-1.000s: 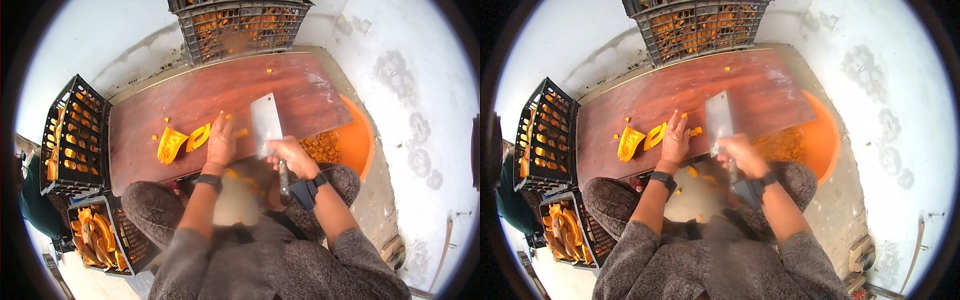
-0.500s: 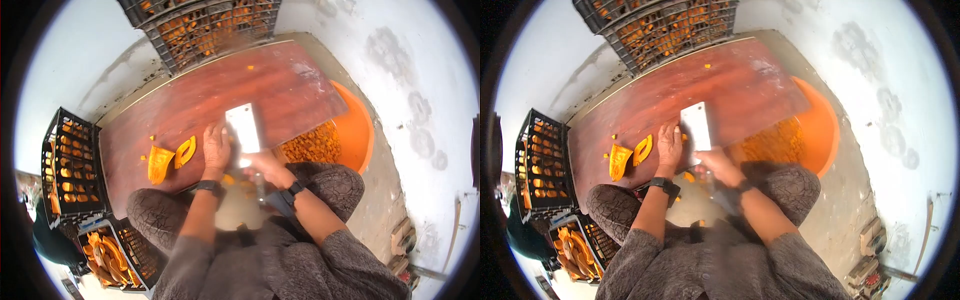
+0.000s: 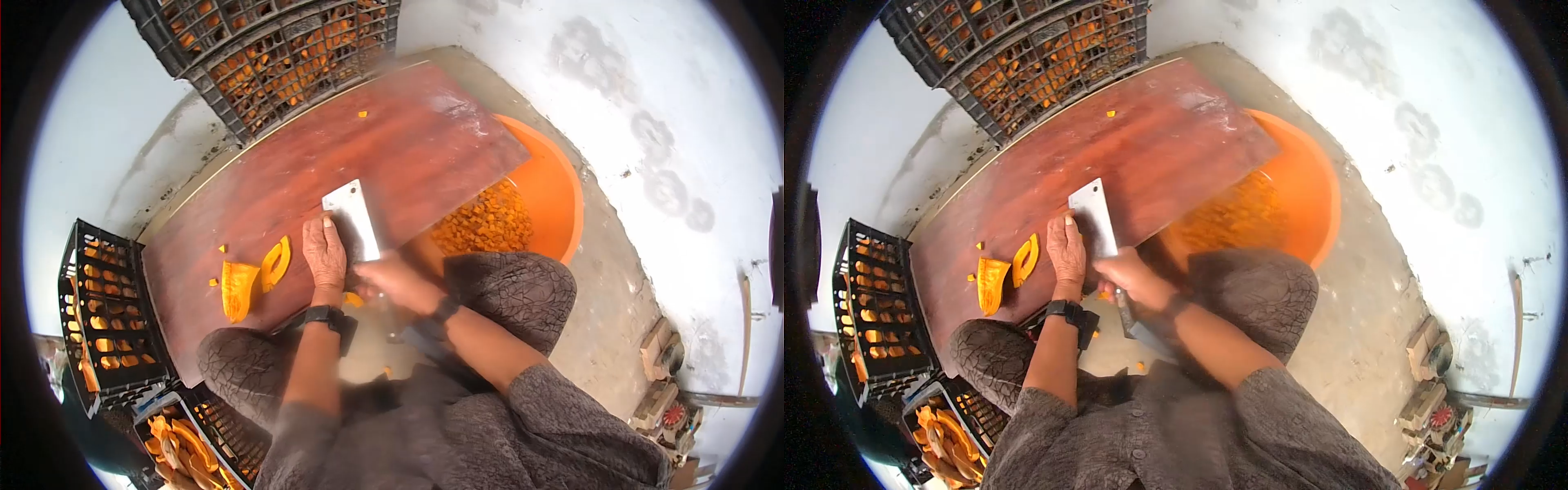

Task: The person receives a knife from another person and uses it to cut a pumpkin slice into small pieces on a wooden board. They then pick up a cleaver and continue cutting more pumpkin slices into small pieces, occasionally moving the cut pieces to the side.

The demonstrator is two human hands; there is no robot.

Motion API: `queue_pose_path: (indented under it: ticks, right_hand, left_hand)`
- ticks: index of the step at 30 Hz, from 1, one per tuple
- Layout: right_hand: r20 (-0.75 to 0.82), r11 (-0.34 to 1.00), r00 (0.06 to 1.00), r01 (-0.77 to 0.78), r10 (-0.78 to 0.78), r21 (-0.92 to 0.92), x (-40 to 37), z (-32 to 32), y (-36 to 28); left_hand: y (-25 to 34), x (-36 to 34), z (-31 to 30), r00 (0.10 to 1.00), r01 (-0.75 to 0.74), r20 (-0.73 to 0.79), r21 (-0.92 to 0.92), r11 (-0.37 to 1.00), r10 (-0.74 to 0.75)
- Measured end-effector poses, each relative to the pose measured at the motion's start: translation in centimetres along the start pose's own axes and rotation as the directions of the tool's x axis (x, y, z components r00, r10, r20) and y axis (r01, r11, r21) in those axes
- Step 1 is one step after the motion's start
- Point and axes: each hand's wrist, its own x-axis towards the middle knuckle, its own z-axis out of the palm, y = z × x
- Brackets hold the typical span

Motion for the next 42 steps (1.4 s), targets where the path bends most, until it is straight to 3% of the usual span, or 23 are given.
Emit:
queue_pose_path:
  ticks: [2, 4, 6, 8, 12, 22, 24, 25, 27, 28, 29, 30, 31, 33, 36, 42]
  right_hand:
    - [0.04, 0.998, 0.999, 0.027, -0.029, 0.048, -0.1, -0.5, 0.7]
    - [0.007, 0.999, 1.0, 0.009, -0.01, 0.053, 0.1, -0.8, 1.4]
    - [0.021, 0.996, 0.999, 0.024, -0.026, 0.081, 0.1, -0.6, 1.7]
    - [-0.002, 0.997, 1.0, 0.014, -0.014, 0.076, -0.1, -0.3, 1.4]
    - [-0.004, 0.998, 0.999, -0.054, 0.054, 0.018, 0.5, 0.5, 1.6]
    - [-0.106, 0.996, 0.994, 0.011, -0.002, 0.083, 1.0, 1.7, 2.5]
    - [-0.114, 0.993, 0.993, 0.008, 0.006, 0.116, 1.3, 1.5, 3.1]
    - [-0.057, 0.992, 0.998, 0.032, -0.025, 0.126, 1.4, 0.9, 3.3]
    - [0.002, 0.989, 0.999, 0.053, -0.054, 0.138, 1.1, 0.3, 3.2]
    - [0.001, 0.996, 1.0, 0.012, -0.012, 0.092, 0.6, 0.2, 2.9]
    - [0.0, 0.999, 1.0, -0.029, 0.029, 0.045, 0.3, 0.3, 2.6]
    - [0.005, 0.999, 0.999, -0.032, 0.032, 0.044, 0.6, 0.1, 3.0]
    - [0.021, 0.999, 1.0, -0.022, 0.021, 0.04, 1.0, -0.1, 3.4]
    - [0.042, 0.999, 0.999, -0.015, 0.013, 0.036, 1.0, 0.0, 3.5]
    - [0.039, 0.999, 0.999, 0.006, -0.007, 0.042, 0.7, 0.6, 2.9]
    - [-0.07, 0.994, 0.995, -0.073, 0.078, 0.076, 1.5, 1.8, 3.0]
  left_hand:
    - [0.0, 0.1, -0.3, 0.998, 0.063, -0.013, -0.019, 0.998, -0.063]
    - [-0.8, 0.6, 0.1, 0.987, -0.14, -0.079, -0.001, 0.99, 0.14]
    - [-1.1, 0.5, 0.3, 0.992, -0.116, -0.057, -0.023, 0.993, 0.114]
    - [-1.2, 0.3, 0.4, 0.999, -0.011, 0.045, 0.084, 0.996, 0.007]
    - [-1.0, 0.3, 0.1, 0.999, -0.018, 0.029, 0.036, 0.999, 0.017]
    - [-1.2, 0.5, -0.3, 0.997, 0.073, 0.041, -0.006, 0.997, -0.073]
    - [-0.9, 0.6, -1.2, 0.968, 0.251, 0.074, -0.21, 0.945, -0.241]
    - [-0.4, 0.7, -1.8, 0.967, 0.253, 0.072, -0.207, 0.945, -0.243]
    - [0.6, 0.9, -2.8, 0.823, 0.566, 0.203, -0.359, 0.742, -0.53]
    - [-0.5, 0.8, -2.7, 0.822, 0.568, 0.2, -0.358, 0.741, -0.533]
    - [-2.2, 0.6, -2.5, 0.934, 0.357, 0.099, -0.264, 0.896, -0.342]
    - [-2.6, 0.6, -2.6, 0.993, 0.121, 0.024, -0.141, 0.983, -0.119]
    - [-3.0, 0.5, -2.8, 0.992, 0.123, 0.02, -0.139, 0.983, -0.121]
    - [-3.3, 0.2, -3.0, 0.997, -0.043, 0.061, 0.031, 0.999, 0.041]
    - [-2.9, -0.3, -2.8, 0.991, -0.069, 0.122, 0.179, 0.981, 0.047]
    - [-3.4, -0.4, -3.0, 0.994, -0.051, 0.103, 0.047, 0.998, 0.046]
